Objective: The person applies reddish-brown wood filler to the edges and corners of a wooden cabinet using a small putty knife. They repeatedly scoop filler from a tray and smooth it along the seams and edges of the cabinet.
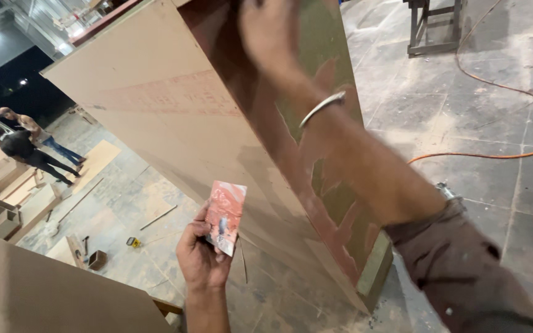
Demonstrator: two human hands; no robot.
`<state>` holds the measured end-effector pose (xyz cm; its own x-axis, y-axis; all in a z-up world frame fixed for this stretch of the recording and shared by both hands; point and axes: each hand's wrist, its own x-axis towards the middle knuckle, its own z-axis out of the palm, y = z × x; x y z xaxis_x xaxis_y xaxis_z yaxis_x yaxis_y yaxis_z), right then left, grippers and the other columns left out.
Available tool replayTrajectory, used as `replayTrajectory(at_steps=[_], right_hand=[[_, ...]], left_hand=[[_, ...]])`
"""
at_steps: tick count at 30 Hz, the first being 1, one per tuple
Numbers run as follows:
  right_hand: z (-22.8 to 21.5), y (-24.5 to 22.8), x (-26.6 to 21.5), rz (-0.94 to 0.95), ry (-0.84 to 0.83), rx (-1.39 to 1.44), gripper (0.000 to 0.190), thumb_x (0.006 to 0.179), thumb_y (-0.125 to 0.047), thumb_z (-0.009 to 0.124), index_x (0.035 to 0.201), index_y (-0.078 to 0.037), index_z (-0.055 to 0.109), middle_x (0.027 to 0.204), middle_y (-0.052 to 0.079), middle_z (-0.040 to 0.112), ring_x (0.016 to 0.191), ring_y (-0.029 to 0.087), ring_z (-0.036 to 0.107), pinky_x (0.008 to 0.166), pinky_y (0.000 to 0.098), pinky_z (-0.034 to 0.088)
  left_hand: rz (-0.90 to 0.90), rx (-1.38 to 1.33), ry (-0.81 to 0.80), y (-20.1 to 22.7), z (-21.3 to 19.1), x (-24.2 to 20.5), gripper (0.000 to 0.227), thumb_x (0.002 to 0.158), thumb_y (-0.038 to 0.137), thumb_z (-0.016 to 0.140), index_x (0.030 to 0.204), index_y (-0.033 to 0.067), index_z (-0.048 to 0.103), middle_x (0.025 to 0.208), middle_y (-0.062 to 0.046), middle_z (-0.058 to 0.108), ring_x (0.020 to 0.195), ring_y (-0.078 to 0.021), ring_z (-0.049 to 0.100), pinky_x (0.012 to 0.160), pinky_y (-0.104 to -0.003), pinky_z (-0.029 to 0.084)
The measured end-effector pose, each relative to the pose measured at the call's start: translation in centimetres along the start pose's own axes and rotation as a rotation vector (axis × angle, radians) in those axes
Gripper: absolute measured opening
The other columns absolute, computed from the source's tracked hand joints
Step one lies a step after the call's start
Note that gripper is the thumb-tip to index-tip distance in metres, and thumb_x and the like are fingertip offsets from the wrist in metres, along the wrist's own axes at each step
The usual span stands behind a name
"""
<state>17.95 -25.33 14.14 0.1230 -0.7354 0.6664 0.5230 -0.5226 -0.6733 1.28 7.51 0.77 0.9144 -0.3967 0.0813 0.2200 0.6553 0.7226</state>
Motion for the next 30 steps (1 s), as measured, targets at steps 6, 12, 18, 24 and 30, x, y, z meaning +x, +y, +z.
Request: replayTrajectory(at_steps=[6,12,18,24,30], right_hand=[[-5.7,-14.8,-10.2,-0.146,-0.363,0.265,0.045,0.096,0.0,0.058,0.14,-0.006,0.06,0.104,0.013,0.057,0.087,0.024,0.064,0.081,0.0387,0.053],[-17.3,-12.8,-9.8,-0.501,-1.315,0.033,0.074,0.088,0.011,0.045,0.142,-0.035,0.061,0.134,0.012,0.056,0.106,0.026,0.057,0.086,0.0415,0.054],[-24.0,-10.0,-10.1,-0.513,-1.436,0.051,0.062,0.083,0.005,0.058,0.131,-0.034,0.061,0.156,0.012,0.044,0.138,0.03,0.049,0.112,0.0498,0.042],[-24.7,-9.5,-9.2,-0.446,-1.447,-0.06,0.054,0.085,0.002,0.062,0.129,-0.027,0.071,0.143,0.006,0.056,0.128,0.025,0.058,0.108,0.0452,0.043],[-23.3,-8.7,-8.3,-0.269,-1.49,0.203,0.052,0.085,0.006,0.057,0.121,-0.027,0.075,0.136,0.004,0.062,0.124,0.021,0.06,0.101,0.0338,0.05]], left_hand=[[-0.103,-0.094,-0.161,-1.0,-0.3,0.7,0.061,0.081,0.007,0.047,0.137,-0.0176,0.051,0.11,-0.022,0.069,0.05,-0.0167,0.053,0.042,-0.024,0.045],[-0.099,-0.039,0.015,-2.6,0.4,0.2,0.067,0.067,0.005,0.044,0.13,-0.0152,0.051,0.122,-0.023,0.067,0.108,-0.0295,0.07,0.099,-0.039,0.054],[-0.084,-0.046,-0.216,-4.4,0.2,-0.4,0.063,0.073,0.003,0.046,0.131,-0.0188,0.054,0.121,-0.027,0.067,0.108,-0.0308,0.068,0.101,-0.039,0.052],[-0.168,0.042,-0.348,-4.3,2.2,-0.2,0.052,0.084,-0.002,0.045,0.13,-0.0215,0.055,0.094,-0.025,0.072,0.045,-0.0128,0.058,0.037,-0.023,0.046],[-0.062,0.154,-0.089,-3.0,3.1,0.3,0.052,0.083,0.004,0.045,0.13,-0.0157,0.054,0.085,-0.015,0.07,0.04,-0.0113,0.051,0.03,-0.021,0.037]])
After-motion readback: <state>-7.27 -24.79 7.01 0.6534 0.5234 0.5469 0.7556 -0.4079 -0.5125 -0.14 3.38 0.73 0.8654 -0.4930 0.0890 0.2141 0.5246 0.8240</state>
